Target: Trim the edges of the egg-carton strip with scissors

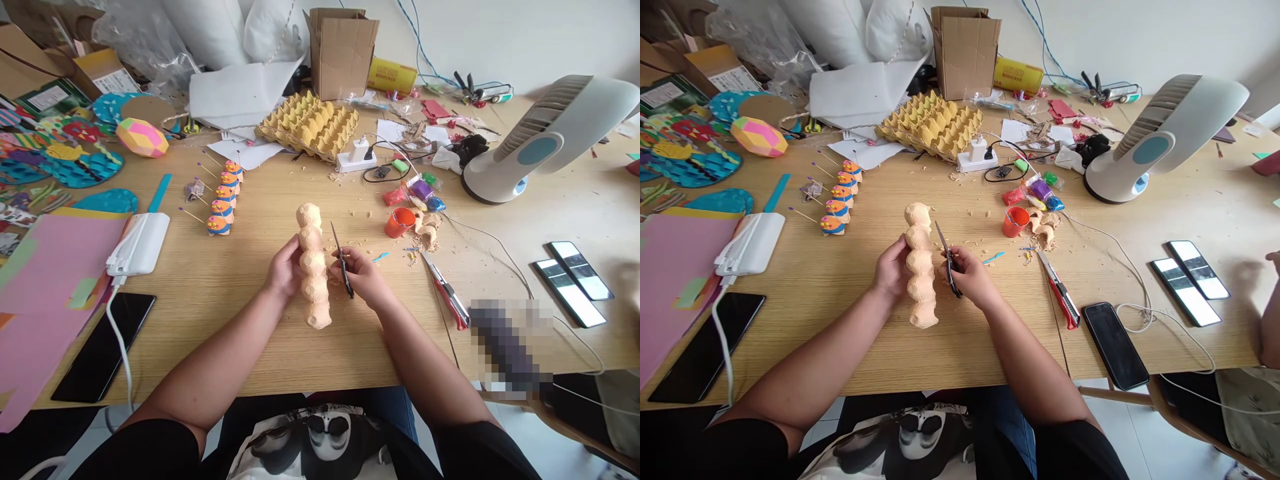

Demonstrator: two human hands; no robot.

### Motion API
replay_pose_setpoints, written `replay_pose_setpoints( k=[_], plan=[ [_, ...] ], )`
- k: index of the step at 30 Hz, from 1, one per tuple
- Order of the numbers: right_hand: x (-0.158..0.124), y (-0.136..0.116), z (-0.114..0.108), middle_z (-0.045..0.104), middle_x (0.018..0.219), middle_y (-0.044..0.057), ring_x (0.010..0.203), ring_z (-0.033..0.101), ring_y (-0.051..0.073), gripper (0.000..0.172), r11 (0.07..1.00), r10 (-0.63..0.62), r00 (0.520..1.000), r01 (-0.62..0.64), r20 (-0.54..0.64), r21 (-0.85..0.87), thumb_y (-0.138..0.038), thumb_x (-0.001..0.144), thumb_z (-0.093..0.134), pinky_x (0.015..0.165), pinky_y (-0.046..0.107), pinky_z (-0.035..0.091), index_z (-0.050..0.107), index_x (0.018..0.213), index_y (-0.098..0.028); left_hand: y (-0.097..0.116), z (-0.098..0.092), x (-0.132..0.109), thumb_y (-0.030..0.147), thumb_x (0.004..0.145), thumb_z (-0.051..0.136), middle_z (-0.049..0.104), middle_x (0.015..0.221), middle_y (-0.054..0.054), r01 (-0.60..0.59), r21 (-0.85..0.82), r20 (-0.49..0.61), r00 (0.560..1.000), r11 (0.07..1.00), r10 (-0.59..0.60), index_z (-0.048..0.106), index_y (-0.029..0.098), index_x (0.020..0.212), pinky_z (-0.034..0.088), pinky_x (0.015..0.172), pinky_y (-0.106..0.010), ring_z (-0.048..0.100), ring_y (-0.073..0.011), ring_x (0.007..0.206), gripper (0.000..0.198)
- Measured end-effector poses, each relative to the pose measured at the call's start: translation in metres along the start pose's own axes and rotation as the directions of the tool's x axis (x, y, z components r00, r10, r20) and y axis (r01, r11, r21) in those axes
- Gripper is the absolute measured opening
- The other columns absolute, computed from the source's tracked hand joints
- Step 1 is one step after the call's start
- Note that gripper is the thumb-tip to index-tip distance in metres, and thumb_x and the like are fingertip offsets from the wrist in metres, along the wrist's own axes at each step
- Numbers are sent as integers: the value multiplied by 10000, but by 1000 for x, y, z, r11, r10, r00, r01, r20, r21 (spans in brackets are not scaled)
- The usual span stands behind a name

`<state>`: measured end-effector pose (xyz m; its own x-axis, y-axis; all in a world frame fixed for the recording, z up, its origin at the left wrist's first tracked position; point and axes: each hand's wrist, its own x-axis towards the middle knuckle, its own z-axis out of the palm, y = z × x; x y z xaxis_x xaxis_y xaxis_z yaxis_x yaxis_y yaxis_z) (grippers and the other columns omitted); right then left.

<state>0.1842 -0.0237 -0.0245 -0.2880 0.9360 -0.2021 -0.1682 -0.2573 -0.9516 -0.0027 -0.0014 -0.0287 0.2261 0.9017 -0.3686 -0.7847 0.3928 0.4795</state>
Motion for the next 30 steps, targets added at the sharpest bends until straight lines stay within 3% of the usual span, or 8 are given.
replay_pose_setpoints(
  k=[4, 8, 15, 22, 25, 30],
  plan=[
    [-2, -2, 2, 680, 820, -40, 765, 618, 133, 544, 998, 57, 997, -58, 55, 2, -378, 662, 982, 725, 278, 483, 651, 1068, -235, -2, 0, 0, 385, 1034, 653, 743, 801, -29, -4, 4, 21, 1000, 1000, 3, 724, 251, 934, 573, 632, -305, 693, -185, 655, 183],
    [-3, -1, 6, 648, 754, -61, 689, 560, 111, 512, 996, 74, 996, -76, 53, 37, -363, 657, 960, 663, 251, 434, 646, 1039, -228, -3, 0, 0, 424, 1056, 604, 729, 804, -46, 14, 26, 48, 999, 1000, -16, 711, 224, 940, 580, 626, -322, 678, -191, 641, 254],
    [-3, 0, 5, 625, 748, -67, 668, 541, 110, 443, 999, 28, 998, -30, 59, 29, -301, 694, 903, 634, 257, 415, 649, 1050, -230, -4, 1, 0, 400, 1055, 619, 734, 797, -46, -7, 26, 21, 1000, 1000, 6, 706, 217, 939, 600, 643, -324, 713, -204, 672, 234],
    [-1, 1, 1, 612, 731, -72, 643, 529, 108, 421, 1000, 5, 1000, -5, -2, 7, -310, 721, 878, 628, 266, 419, 634, 1056, -238, 0, 0, -1, 411, 1050, 630, 734, 778, -10, 34, 36, -19, 999, 999, -33, 693, 235, 941, 570, 554, -308, 677, -174, 569, 216],
    [0, 2, -1, 634, 762, -64, 662, 549, 114, 468, 1000, -6, 1000, 5, -31, -7, -357, 717, 913, 628, 267, 429, 634, 1075, -241, 0, -1, 1, 402, 1025, 675, 723, 759, 2, 20, 17, -27, 999, 1000, -20, 685, 245, 955, 571, 557, -301, 686, -176, 580, 173],
    [0, 1, -1, 660, 767, -54, 677, 589, 124, 552, 996, 86, 995, -87, 44, 13, -406, 669, 980, 648, 271, 467, 646, 1076, -238, -4, -2, 4, 392, 1021, 672, 737, 789, -10, -16, -20, -7, 1000, 1000, 16, 690, 244, 977, 591, 601, -300, 696, -177, 624, 156]
  ],
)
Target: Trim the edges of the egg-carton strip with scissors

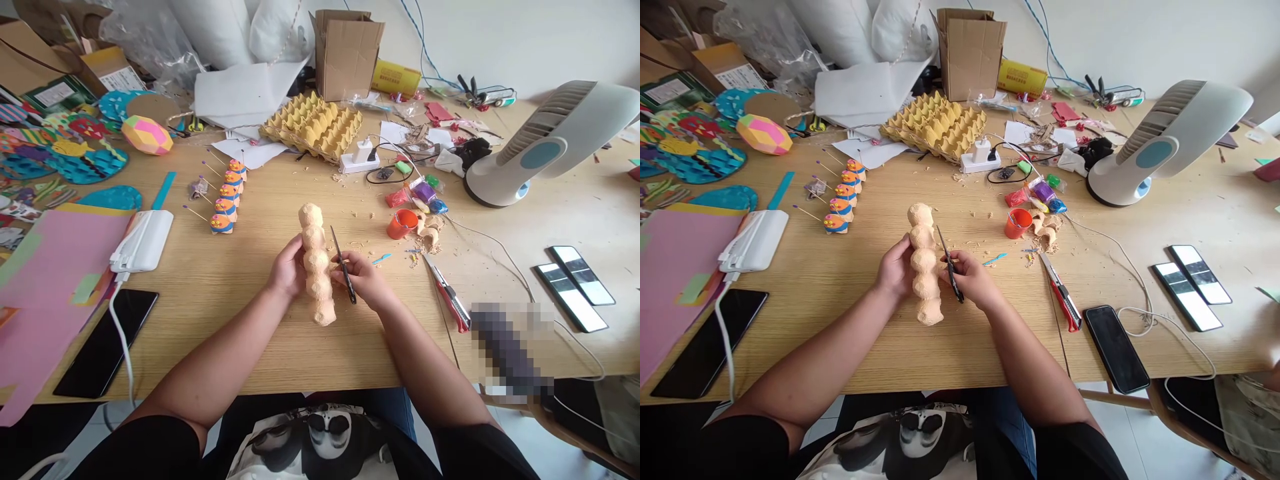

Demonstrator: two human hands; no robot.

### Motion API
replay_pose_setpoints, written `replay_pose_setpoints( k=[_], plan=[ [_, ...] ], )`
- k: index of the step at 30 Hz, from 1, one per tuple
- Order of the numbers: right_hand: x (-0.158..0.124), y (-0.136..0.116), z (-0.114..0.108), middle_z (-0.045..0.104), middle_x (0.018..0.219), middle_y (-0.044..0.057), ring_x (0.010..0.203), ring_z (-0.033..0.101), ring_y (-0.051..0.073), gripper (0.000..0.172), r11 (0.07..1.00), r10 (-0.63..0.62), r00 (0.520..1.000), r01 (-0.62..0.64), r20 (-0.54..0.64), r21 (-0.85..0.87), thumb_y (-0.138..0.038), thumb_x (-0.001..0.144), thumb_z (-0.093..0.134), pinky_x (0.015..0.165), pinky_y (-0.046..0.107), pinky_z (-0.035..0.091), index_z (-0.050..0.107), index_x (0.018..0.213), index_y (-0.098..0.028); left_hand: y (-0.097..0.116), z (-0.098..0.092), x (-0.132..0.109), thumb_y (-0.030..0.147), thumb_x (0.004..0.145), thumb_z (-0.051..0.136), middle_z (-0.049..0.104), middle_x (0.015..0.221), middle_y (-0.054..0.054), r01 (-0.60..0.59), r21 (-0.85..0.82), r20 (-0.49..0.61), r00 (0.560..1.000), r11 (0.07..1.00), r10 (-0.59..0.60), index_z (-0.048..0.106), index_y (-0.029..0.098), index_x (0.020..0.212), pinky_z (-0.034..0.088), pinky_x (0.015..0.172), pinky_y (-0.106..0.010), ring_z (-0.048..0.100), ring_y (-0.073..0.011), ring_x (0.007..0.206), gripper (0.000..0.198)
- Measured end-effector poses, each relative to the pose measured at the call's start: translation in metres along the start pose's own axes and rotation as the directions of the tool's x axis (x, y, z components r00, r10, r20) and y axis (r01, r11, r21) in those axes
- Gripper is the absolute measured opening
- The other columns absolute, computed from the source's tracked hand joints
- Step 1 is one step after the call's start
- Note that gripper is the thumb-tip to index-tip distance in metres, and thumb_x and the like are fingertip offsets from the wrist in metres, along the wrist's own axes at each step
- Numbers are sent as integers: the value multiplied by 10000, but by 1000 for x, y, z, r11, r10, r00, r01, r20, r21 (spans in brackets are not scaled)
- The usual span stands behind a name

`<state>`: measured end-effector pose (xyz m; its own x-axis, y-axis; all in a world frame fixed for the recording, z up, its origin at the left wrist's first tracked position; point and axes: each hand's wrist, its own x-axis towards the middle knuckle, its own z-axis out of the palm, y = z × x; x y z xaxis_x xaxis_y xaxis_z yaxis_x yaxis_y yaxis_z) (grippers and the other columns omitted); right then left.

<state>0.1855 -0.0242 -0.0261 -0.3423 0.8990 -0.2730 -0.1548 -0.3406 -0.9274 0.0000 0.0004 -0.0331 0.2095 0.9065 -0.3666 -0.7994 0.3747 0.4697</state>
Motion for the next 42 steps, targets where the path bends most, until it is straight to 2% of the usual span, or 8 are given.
replay_pose_setpoints(
  k=[8, 15, 19, 21, 27, 30, 36, 42],
  plan=[
    [-2, -1, 7, 640, 737, -63, 653, 564, 120, 517, 999, 6, 1000, -8, 30, 43, -376, 656, 975, 638, 265, 455, 649, 1033, -238, -3, 0, -2, 438, 1020, 662, 736, 791, -43, 33, 46, 21, 999, 998, -34, 694, 232, 947, 618, 625, -349, 724, -217, 659, 221],
    [-3, -4, 8, 615, 746, -64, 644, 513, 106, 460, 998, -66, 998, 66, 12, 6, -342, 683, 933, 603, 251, 394, 640, 1022, -236, -4, 7, -2, 366, 1039, 643, 768, 832, -56, -16, 24, -4, 1000, 1000, 16, 726, 219, 944, 636, 726, -358, 741, -220, 730, 194],
    [-2, -3, 5, 610, 717, -66, 603, 490, 102, 413, 996, -92, 996, 92, -1, -6, -296, 703, 873, 585, 261, 375, 632, 1033, -234, 2, 3, -3, 399, 1054, 629, 742, 757, -38, 49, -4, -16, 999, 999, -49, 710, 218, 913, 576, 615, -317, 697, -198, 628, 243],
    [-1, -1, 4, 617, 715, -64, 607, 508, 108, 386, 995, -101, 995, 100, -16, -25, -277, 703, 836, 598, 268, 391, 627, 1025, -236, 5, 0, -4, 462, 1054, 634, 704, 693, -22, 109, 28, 6, 994, 994, -109, 707, 234, 900, 525, 570, -300, 641, -177, 539, 285],
    [2, 1, 1, 626, 752, -43, 700, 573, 142, 356, 976, -160, 980, 139, -117, -166, -319, 715, 856, 649, 287, 425, 645, 989, -233, 10, -4, -1, 440, 1055, 626, 727, 726, -21, 58, -4, -11, 998, 998, -58, 717, 252, 909, 523, 637, -324, 647, -185, 582, 255],
    [-1, -1, 0, 666, 782, -32, 726, 608, 147, 438, 989, -108, 991, 99, -76, -110, -366, 706, 921, 665, 281, 448, 641, 1017, -236, 10, -5, 4, 392, 1065, 604, 733, 736, -4, 1, -28, -18, 1000, 1000, -2, 721, 266, 905, 531, 681, -327, 648, -175, 603, 235],
    [-7, -10, 1, 666, 686, -59, 602, 593, 115, 546, 996, 85, 990, -82, 115, -37, -435, 625, 1022, 586, 251, 460, 634, 946, -221, 10, -10, 10, 374, 1059, 638, 721, 721, 8, -135, -29, -76, 988, 990, 133, 707, 265, 844, 514, 709, -307, 652, -166, 640, 251],
    [-7, -9, -1, 685, 677, -50, 592, 625, 117, 530, 994, 100, 972, -107, 213, 22, -422, 652, 1021, 598, 249, 482, 647, 963, -210, 9, -14, 12, 411, 1054, 638, 711, 697, 0, -124, -25, -87, 989, 992, 121, 718, 271, 819, 502, 742, -342, 628, -183, 634, 285]
  ],
)
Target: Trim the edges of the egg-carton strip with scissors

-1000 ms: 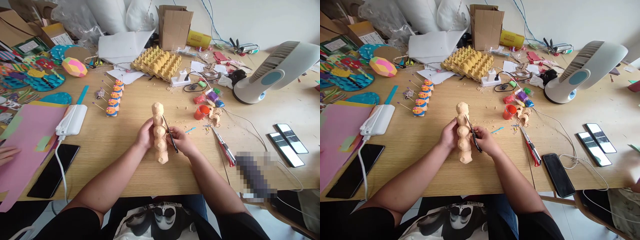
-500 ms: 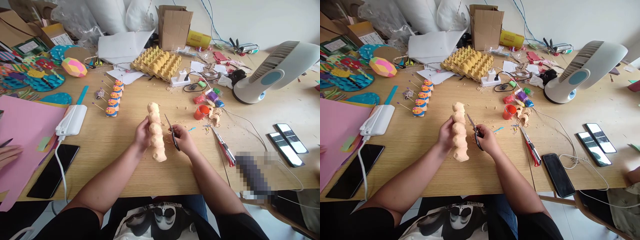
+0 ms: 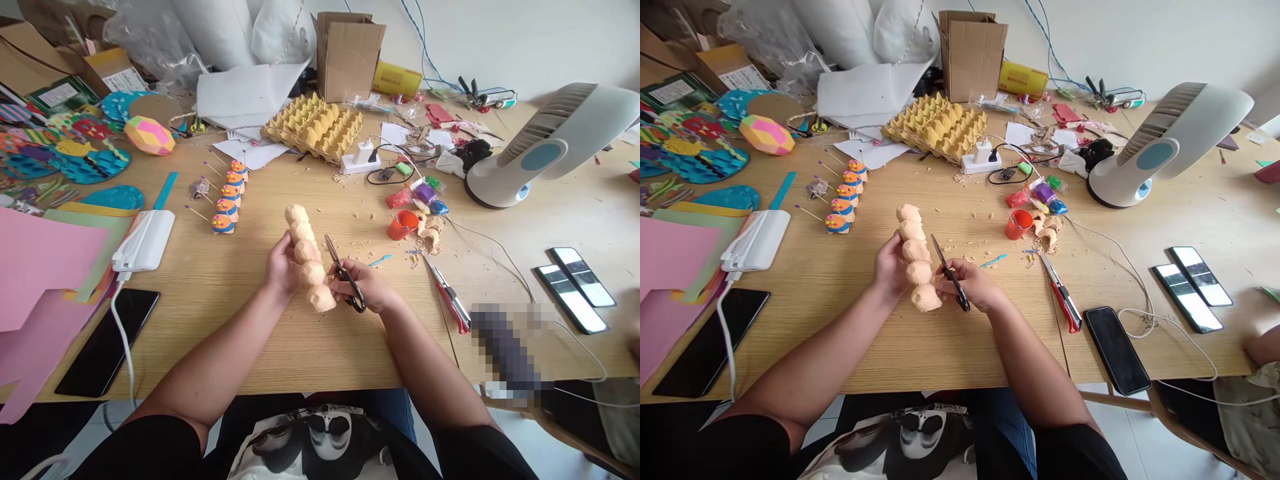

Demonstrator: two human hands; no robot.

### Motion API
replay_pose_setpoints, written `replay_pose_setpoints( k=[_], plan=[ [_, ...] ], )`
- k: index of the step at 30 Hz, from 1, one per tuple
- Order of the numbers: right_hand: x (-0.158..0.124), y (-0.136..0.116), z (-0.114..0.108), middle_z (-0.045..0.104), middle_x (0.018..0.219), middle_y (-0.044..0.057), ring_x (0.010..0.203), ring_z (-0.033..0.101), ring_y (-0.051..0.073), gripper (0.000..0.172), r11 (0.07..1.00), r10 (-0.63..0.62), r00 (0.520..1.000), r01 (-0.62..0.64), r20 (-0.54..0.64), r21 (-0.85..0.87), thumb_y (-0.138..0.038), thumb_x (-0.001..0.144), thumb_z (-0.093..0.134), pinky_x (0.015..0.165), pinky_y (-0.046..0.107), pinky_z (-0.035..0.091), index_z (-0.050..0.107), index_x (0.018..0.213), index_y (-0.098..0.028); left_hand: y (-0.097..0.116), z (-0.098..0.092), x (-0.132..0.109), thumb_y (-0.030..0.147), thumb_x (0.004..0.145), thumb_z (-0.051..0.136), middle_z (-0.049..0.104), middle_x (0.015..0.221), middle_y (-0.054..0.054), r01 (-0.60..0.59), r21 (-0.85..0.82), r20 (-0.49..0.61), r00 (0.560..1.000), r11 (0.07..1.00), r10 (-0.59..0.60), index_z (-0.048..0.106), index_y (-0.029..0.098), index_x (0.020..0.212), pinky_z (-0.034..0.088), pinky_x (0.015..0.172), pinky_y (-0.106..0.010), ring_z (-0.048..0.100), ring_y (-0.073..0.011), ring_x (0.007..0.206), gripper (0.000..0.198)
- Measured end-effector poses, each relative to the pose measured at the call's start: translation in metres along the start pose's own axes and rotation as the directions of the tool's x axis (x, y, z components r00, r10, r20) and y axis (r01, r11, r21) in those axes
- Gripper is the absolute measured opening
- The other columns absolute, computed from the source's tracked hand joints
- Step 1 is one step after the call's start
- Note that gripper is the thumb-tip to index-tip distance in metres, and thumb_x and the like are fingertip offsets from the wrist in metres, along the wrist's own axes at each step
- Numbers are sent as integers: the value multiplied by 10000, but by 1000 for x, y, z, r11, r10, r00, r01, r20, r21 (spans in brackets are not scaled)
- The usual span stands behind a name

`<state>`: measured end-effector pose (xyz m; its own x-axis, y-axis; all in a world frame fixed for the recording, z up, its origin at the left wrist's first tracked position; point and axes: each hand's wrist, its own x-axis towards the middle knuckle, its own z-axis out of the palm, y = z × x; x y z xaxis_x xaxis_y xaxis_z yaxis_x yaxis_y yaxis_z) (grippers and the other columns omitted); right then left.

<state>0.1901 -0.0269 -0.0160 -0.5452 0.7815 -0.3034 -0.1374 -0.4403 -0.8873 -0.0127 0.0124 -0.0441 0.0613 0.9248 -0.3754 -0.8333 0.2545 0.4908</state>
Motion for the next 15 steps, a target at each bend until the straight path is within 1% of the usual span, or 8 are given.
replay_pose_setpoints(
  k=[3, 8, 15],
  plan=[
    [1, 4, -2, 701, 710, -45, 615, 640, 121, 499, 1000, -7, 1000, 6, 20, 28, -380, 668, 1005, 616, 256, 493, 663, 987, -207, 1, -4, 2, 412, 1034, 671, 724, 706, -1, 9, 7, 24, 1000, 1000, -9, 726, 281, 829, 495, 739, -343, 641, -194, 649, 249],
    [2, 6, -2, 690, 712, -67, 623, 608, 99, 458, 998, -36, 999, 35, 25, 60, -292, 675, 967, 645, 250, 484, 661, 1005, -205, 1, -7, 4, 385, 1010, 724, 751, 745, 8, -3, 15, 39, 999, 1000, 2, 740, 275, 839, 490, 743, -327, 664, -180, 673, 204],
    [-1, 2, -1, 699, 701, -56, 629, 624, 111, 476, 1000, 3, 1000, -3, 14, 3, -351, 686, 980, 624, 249, 474, 658, 1004, -204, 1, -5, 1, 417, 1011, 720, 733, 723, 6, 18, 22, 55, 998, 1000, -19, 724, 264, 816, 490, 728, -331, 646, -176, 650, 248]
  ],
)
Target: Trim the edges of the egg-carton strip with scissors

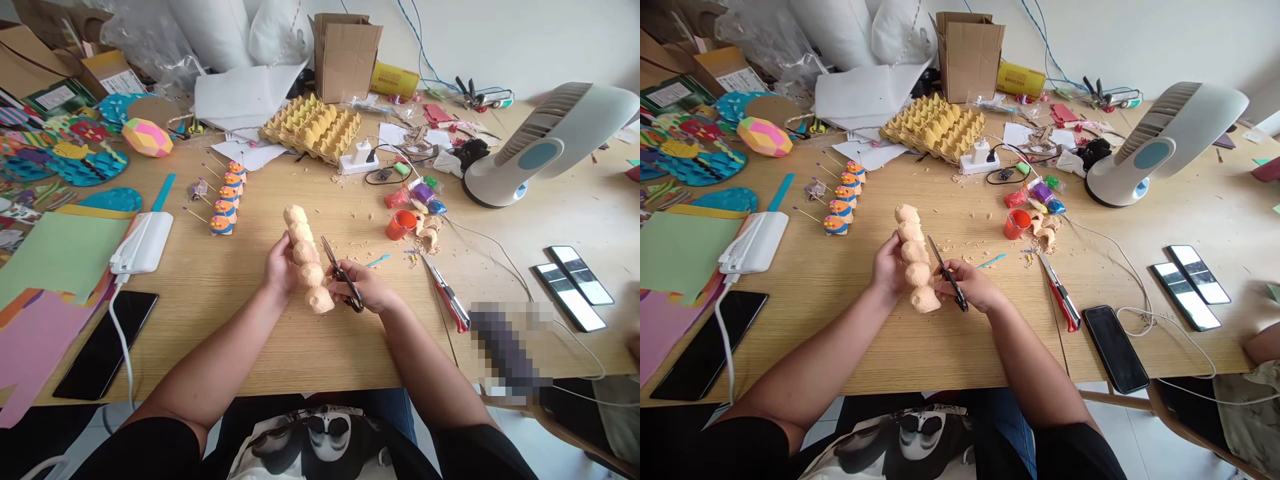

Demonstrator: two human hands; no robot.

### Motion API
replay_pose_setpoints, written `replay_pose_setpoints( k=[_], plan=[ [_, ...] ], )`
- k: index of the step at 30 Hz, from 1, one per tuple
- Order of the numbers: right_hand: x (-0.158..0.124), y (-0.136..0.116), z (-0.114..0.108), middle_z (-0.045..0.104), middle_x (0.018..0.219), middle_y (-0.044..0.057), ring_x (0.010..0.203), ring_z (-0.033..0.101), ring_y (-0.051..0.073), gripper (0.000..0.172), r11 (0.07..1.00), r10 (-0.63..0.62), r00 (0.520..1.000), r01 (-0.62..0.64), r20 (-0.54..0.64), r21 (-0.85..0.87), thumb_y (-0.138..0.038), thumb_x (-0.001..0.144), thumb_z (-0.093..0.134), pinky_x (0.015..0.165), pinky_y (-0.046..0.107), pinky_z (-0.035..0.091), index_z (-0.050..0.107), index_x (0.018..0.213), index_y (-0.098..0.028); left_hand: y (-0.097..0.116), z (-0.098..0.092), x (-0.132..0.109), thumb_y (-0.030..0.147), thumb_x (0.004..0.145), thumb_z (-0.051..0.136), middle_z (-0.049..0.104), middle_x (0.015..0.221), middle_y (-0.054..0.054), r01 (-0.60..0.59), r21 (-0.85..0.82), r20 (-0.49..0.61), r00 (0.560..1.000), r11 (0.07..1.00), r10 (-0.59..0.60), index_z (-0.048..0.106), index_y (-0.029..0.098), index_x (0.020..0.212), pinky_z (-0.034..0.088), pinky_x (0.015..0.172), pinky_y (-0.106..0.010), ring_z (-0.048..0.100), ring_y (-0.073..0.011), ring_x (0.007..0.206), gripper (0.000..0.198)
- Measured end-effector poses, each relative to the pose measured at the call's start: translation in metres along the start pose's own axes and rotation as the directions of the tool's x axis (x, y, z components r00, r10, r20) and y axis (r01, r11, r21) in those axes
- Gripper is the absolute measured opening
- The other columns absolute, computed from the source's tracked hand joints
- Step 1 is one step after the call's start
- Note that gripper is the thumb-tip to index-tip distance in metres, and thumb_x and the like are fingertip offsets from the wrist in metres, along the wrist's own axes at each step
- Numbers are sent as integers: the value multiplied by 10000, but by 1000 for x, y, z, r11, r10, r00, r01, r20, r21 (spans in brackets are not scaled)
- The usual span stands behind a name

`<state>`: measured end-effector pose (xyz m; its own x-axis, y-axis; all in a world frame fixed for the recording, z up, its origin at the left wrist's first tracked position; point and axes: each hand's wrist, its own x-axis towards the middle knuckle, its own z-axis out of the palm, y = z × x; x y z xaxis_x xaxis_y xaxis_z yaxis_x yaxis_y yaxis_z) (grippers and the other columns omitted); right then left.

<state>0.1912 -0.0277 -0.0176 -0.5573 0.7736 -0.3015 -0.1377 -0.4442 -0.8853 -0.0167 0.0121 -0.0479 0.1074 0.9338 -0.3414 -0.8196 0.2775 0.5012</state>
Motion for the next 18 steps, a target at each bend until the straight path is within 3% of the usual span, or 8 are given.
replay_pose_setpoints(
  k=[10, 14, 18],
  plan=[
    [-1, -3, 2, 642, 716, -63, 661, 591, 126, 431, 999, 5, 1000, -5, -2, -50, -269, 667, 871, 637, 255, 441, 642, 1029, -218, 0, 4, 0, 348, 1037, 691, 728, 750, 5, -34, 10, -105, 994, 999, 35, 734, 265, 822, 472, 747, -312, 659, -170, 691, 235],
    [1, 0, 2, 585, 690, -79, 619, 483, 101, 378, 987, -66, 991, 47, -119, -154, -284, 677, 828, 609, 242, 351, 635, 996, -222, 1, 10, -4, 346, 1042, 681, 719, 722, 15, -14, 9, -83, 996, 1000, 15, 718, 262, 820, 480, 694, -299, 633, -150, 626, 240],
    [5, 4, 0, 596, 707, -66, 651, 515, 121, 337, 962, -178, 948, 111, -264, -250, -318, 699, 798, 627, 264, 371, 627, 976, -229, 2, 17, -11, 400, 1048, 659, 734, 731, 3, 87, 35, -41, 995, 996, -86, 735, 261, 872, 515, 649, -301, 624, -154, 586, 237]
  ],
)
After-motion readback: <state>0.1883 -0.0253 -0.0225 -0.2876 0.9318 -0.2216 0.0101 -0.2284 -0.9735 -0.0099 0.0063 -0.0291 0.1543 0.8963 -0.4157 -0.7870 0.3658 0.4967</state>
